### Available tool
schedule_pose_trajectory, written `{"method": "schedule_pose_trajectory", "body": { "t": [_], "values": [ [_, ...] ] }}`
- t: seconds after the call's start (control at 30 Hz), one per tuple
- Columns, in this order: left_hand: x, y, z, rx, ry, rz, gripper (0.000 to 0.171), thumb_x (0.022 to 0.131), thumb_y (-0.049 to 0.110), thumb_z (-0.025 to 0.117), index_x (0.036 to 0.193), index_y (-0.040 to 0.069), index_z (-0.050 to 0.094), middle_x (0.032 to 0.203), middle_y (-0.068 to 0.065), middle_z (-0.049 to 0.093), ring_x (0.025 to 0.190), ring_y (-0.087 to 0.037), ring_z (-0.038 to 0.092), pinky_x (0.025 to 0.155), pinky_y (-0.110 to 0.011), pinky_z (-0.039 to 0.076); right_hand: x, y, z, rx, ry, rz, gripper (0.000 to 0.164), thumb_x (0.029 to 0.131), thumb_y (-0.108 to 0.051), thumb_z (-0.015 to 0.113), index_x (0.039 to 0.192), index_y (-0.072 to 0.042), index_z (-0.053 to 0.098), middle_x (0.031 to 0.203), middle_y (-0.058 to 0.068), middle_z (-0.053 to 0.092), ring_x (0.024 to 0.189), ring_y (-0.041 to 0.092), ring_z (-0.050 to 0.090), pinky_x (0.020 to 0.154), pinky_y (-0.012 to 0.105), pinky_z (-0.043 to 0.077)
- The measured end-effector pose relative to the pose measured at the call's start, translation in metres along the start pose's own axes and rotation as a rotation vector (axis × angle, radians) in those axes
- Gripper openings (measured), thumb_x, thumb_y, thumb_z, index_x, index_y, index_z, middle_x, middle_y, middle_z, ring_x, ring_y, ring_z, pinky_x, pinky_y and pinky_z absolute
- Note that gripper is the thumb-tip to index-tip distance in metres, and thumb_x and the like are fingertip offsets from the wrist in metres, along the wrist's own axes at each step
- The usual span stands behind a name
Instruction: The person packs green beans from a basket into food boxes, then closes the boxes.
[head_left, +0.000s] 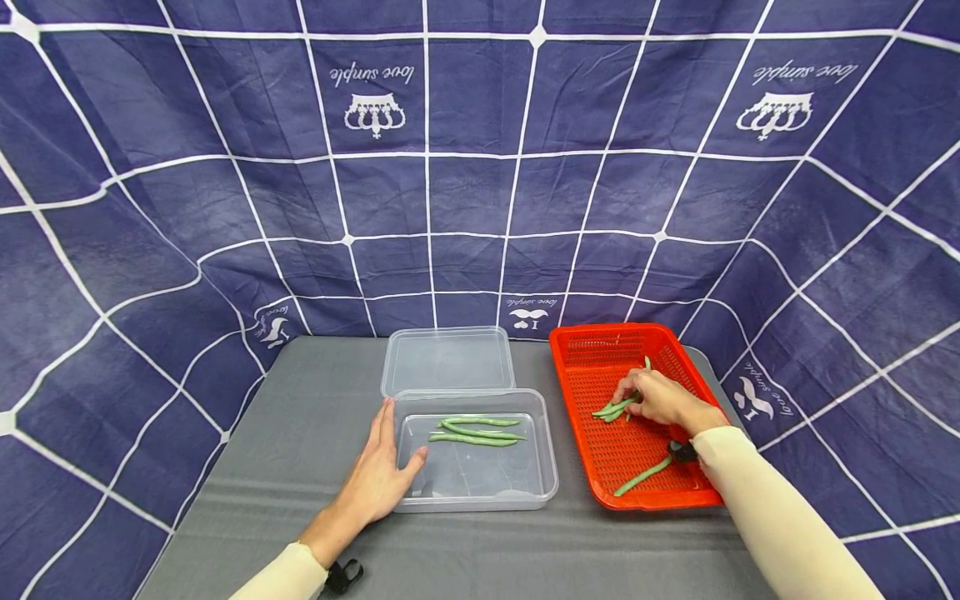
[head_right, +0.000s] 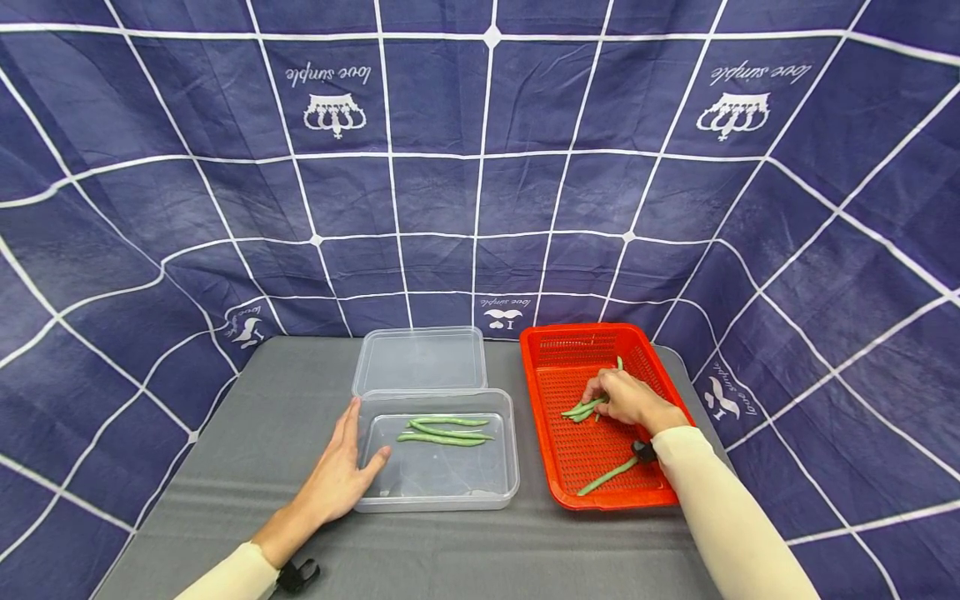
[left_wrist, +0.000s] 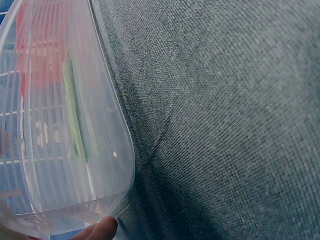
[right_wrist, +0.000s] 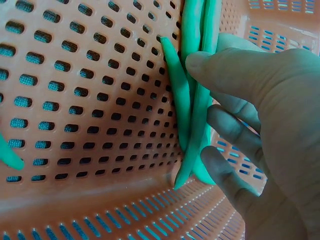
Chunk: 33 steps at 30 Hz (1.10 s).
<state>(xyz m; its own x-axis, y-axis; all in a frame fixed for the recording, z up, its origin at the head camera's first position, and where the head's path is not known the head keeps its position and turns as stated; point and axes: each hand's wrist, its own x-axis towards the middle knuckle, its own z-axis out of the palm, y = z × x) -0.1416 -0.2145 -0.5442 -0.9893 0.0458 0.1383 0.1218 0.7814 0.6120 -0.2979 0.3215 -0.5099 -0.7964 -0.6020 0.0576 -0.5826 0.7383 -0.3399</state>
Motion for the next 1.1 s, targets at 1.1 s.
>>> {"method": "schedule_pose_trajectory", "body": {
  "t": [1.1],
  "values": [
    [0.001,0.0,0.0,0.006,-0.01,-0.011,0.11,0.11,0.042,0.076,0.185,-0.003,0.009,0.193,-0.028,0.018,0.171,-0.054,0.043,0.135,-0.068,0.045,-0.006,-0.002,-0.009,-0.009,0.05,-0.006,0.029,0.092,0.001,0.093,0.1,-0.025,0.083,0.099,-0.009,0.076,0.093,0.02,0.074,0.084,0.034,0.058]
  ]
}}
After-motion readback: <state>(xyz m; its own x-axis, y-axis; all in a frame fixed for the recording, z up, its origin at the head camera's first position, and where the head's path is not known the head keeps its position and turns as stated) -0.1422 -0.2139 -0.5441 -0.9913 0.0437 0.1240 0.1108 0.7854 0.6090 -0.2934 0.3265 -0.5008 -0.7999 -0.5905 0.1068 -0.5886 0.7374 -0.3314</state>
